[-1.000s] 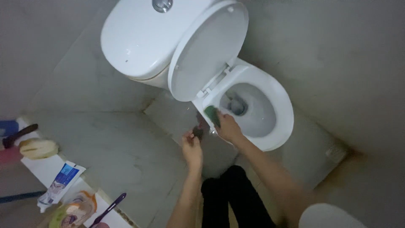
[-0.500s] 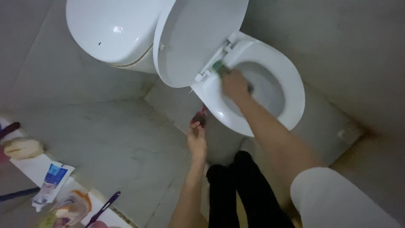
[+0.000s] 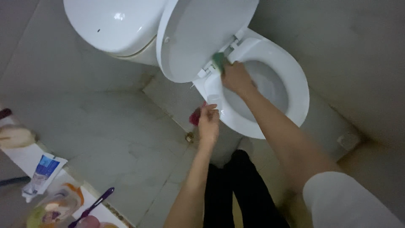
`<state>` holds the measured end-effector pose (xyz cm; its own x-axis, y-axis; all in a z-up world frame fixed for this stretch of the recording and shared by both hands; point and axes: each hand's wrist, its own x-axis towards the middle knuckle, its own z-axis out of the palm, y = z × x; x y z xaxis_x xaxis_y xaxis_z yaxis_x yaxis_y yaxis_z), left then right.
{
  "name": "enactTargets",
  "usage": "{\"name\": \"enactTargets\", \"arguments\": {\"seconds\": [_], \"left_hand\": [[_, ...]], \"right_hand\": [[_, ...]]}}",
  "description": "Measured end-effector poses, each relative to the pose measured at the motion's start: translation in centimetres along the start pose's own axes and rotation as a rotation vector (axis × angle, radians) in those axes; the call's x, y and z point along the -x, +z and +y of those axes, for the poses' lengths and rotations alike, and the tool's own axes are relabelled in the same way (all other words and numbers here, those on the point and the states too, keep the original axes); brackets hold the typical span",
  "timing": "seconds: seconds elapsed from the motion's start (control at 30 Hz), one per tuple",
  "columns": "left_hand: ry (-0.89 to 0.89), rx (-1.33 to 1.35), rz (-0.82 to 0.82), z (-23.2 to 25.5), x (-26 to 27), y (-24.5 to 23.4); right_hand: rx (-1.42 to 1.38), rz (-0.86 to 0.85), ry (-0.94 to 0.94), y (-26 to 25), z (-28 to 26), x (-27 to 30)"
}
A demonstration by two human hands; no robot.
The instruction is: The person scrubs the toilet seat and rim with a sponge, then uses a toilet brush to scrub the inside of the bowl. The person repeatedly wipes the seat and rim with the sponge throughout the clip.
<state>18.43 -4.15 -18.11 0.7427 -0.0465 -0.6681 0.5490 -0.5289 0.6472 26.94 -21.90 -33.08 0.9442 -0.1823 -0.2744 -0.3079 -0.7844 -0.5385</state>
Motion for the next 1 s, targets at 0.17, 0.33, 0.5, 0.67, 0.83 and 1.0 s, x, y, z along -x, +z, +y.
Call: {"name": "enactTargets", "arguments": {"seconds": [0.17, 0.33, 0.5, 0.67, 0.83, 1.0], "left_hand": [[0.134, 0.18, 0.015, -3.6, -1.0, 1.0], [0.046, 0.109, 0.027, -3.5, -0.8, 0.4], [0.093, 0.115, 0.032, -6.0, -1.6, 0.6], [0.066, 0.126, 0.056, -5.8, -1.2, 0.1], [-0.038, 0.06, 0.06, -5.3, -0.6, -1.4], [0.024, 0.031, 0.124, -6.4, -0.7, -2.5]], "right_hand": [[0.155, -0.018, -0.115, -1.4, -3.0, 2.1], [0.273, 0.089, -0.121, 1.1, 1.1, -0.5], [0.279, 0.069, 0.065, -4.7, -0.6, -0.4], [0.077, -0.045, 0.093, -2.2, -2.6, 3.6], [-0.078, -0.115, 0.083, 2.5, -4.3, 11.8], [0.134, -0.276, -0.189, 3.6, -2.8, 15.8]]}}
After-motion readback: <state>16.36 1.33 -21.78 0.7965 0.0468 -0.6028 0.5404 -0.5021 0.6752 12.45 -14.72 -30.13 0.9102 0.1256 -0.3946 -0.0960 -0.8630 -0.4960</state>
